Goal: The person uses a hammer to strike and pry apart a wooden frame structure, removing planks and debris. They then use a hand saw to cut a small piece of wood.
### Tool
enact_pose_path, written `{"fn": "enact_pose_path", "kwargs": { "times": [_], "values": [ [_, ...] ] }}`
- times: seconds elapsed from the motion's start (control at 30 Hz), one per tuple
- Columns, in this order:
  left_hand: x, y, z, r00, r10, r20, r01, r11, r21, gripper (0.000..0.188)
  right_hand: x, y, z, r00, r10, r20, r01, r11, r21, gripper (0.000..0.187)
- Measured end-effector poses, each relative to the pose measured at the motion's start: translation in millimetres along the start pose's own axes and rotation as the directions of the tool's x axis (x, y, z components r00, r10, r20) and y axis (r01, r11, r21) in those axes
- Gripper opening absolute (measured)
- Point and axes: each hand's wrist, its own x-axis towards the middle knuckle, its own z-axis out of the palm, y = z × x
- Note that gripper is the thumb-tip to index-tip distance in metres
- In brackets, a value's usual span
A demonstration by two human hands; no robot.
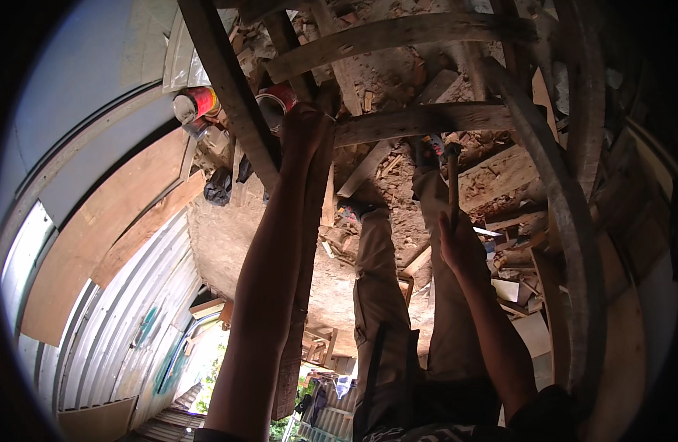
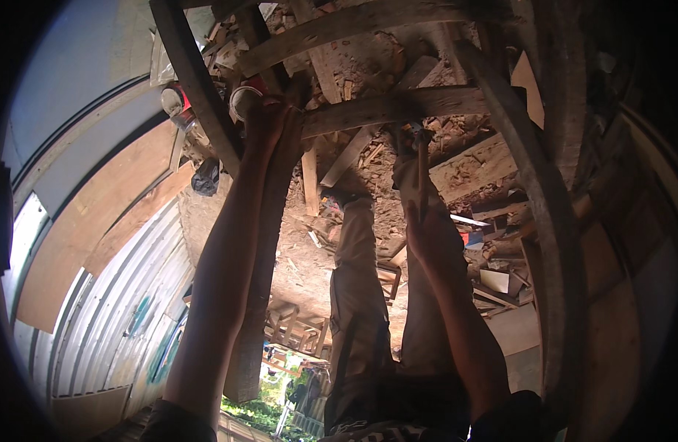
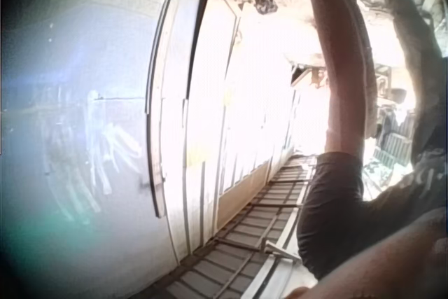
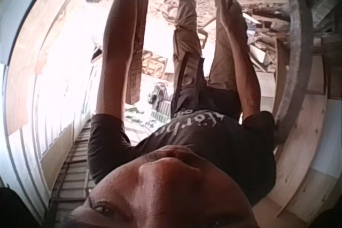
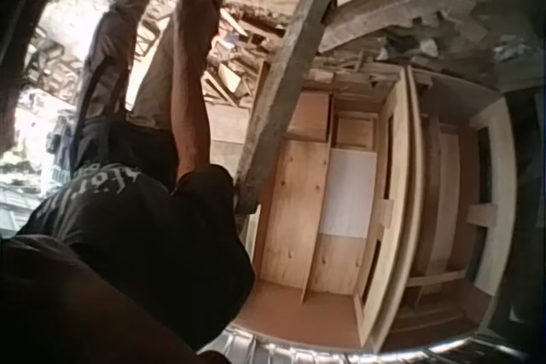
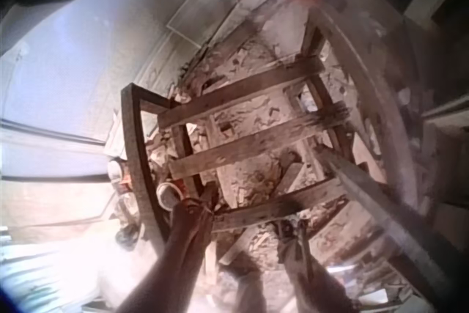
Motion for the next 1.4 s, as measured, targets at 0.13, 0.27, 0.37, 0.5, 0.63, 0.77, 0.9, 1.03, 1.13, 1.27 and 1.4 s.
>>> {"fn": "enact_pose_path", "kwargs": {
  "times": [0.13,0.27,0.37,0.5,0.63,0.77,0.9,1.03,1.13,1.27,1.4],
  "values": [
    [3.6,-18.8,5.2,0.999,-0.025,-0.039,0.033,0.977,0.209,0.021,0.1,-3.7,2.9,1.0,-0.011,-0.016,0.011,1.0,-0.009,0.057],
    [-11.6,37.1,-2.1,0.978,-0.208,-0.029,0.21,0.968,0.136,0.034,0.3,-14.3,-0.3,1.0,0.005,0.014,-0.005,0.999,-0.052,0.059],
    [-5.0,13.5,10.6,0.999,-0.011,-0.052,0.026,0.956,0.294,0.039,6.1,-1.8,10.6,0.991,-0.128,-0.032,0.128,0.992,-0.02,0.061],
    [-6.9,11.8,9.6,0.998,-0.012,-0.055,0.026,0.965,0.262,0.032,10.8,-2.9,14.4,0.991,-0.123,-0.058,0.125,0.992,0.03,0.062],
    [-12.7,30.3,1.8,0.992,-0.123,-0.03,0.126,0.983,0.137,0.026,22.4,22.9,28.7,0.9,-0.412,-0.141,0.422,0.906,0.046,0.062],
    [-11.9,35.2,1.6,0.988,-0.131,-0.081,0.14,0.983,0.118,0.025,28.9,23.0,31.6,0.972,-0.21,-0.106,0.216,0.975,0.046,0.061],
    [-7.2,25.9,3.8,0.997,-0.036,-0.071,0.05,0.98,0.195,0.026,30.9,19.3,29.2,0.993,-0.092,-0.079,0.099,0.99,0.098,0.06],
    [-0.9,9.6,12.6,0.999,-0.036,-0.039,0.042,0.983,0.176,0.019,28.6,23.2,28.6,0.99,-0.105,-0.096,0.121,0.975,0.187,0.06],
    [3.2,-3.6,8.8,0.999,0.004,-0.046,-0.005,0.999,-0.041,0.017,29.2,22.7,25.0,0.983,-0.153,-0.099,0.172,0.957,0.235,0.06],
    [7.8,-33.7,6.4,0.989,0.146,-0.032,-0.148,0.987,-0.067,0.014,35.1,36.8,37.2,0.922,-0.35,-0.169,0.371,0.922,0.113,0.061],
    [6.8,-20.1,12.9,0.988,0.154,0.02,-0.148,0.975,-0.168,0.013,32.9,35.3,35.9,0.928,-0.341,-0.146,0.351,0.936,0.042,0.062]
  ]
}}
